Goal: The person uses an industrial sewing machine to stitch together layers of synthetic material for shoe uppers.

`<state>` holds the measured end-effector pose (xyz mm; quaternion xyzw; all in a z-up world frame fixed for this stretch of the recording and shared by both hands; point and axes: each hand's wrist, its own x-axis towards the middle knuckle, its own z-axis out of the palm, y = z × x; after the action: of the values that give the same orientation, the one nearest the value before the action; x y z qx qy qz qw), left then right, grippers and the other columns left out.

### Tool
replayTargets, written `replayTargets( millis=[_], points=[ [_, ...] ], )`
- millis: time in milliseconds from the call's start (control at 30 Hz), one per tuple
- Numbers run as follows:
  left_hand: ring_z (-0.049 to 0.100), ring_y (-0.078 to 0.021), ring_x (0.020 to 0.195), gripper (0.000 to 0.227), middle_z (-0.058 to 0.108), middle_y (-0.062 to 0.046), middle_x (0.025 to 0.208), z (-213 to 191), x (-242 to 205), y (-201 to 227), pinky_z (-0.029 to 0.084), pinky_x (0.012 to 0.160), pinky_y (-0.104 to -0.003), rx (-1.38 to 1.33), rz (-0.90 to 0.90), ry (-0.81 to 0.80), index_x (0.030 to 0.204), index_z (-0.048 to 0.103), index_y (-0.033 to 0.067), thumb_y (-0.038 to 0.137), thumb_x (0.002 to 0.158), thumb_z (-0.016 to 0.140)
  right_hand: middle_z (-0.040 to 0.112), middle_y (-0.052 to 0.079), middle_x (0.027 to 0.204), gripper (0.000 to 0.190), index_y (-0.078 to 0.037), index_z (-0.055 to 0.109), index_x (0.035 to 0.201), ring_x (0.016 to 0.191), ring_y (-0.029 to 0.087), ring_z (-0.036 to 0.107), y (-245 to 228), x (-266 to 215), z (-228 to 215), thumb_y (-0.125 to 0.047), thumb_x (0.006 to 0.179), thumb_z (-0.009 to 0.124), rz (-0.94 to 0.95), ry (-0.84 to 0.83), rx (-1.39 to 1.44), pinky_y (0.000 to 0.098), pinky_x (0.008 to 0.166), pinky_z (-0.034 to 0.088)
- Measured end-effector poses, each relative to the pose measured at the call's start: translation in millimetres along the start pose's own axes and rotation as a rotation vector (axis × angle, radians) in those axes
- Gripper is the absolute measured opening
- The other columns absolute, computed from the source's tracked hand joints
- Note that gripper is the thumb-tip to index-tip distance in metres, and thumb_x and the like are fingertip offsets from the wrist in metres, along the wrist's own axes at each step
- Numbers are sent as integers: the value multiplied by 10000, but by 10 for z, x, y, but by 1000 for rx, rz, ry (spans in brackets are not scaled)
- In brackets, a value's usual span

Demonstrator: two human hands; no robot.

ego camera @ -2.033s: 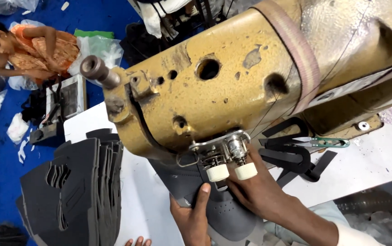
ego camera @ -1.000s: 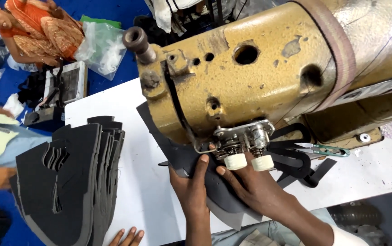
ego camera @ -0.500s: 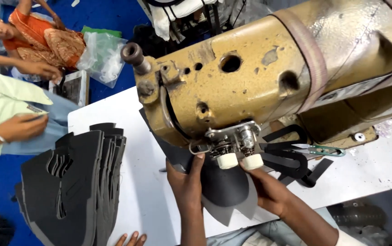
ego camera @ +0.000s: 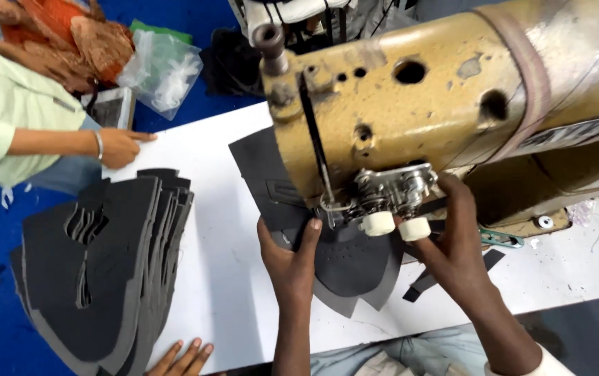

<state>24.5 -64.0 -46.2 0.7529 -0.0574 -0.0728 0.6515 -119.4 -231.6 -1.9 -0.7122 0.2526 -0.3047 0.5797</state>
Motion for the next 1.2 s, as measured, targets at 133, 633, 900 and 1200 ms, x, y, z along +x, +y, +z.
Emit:
replayTargets(
  millis=[133, 633, 900, 1200],
  points=[
    [623, -264, 1229, 918, 608, -219, 1369, -69, -217, 204, 499, 1052, -374, -110, 57, -3, 1501, 375, -56, 313, 810, 853, 533, 189, 1276, 474, -50, 541, 1317, 1162, 349, 562, 54, 11, 61, -129, 887, 725, -221, -63, -296, 446, 831, 556],
    [664, -233, 1171, 714, 614, -200, 1331, -5, -325, -13, 594, 964, -363, -205, 51, 38, 1489, 389, -30, 230, 926, 744, 776, 59, 1081, 306, -155, 714, 1260, 899, 199, 751, 53, 135, 455, -229, 967, 664, -91, -563, -435, 350, 745, 583],
    [689, -235, 1095, 671, 644, -196, 1295, 83, -185, 27, 596, 900, -368, -213, 56, 42, 1469, 413, -23, 258, 938, 711, 401, 83, 1637, 634, -141, 398, 1579, 1437, 275, 465, 677, 390, 124, -380, 992, 367, -1043, -674, -1740, 386, 1058, 464],
    [711, -236, 1063, 597, 714, -179, 1215, -4, 86, 74, 571, 887, -358, -62, 98, -28, 1418, 485, -18, 289, 952, 698, 344, 120, 1642, 667, -86, 257, 1627, 1413, 285, 452, 738, 426, 105, -409, 1052, 354, -1948, 181, -2620, 410, 997, 522]
  ],
)
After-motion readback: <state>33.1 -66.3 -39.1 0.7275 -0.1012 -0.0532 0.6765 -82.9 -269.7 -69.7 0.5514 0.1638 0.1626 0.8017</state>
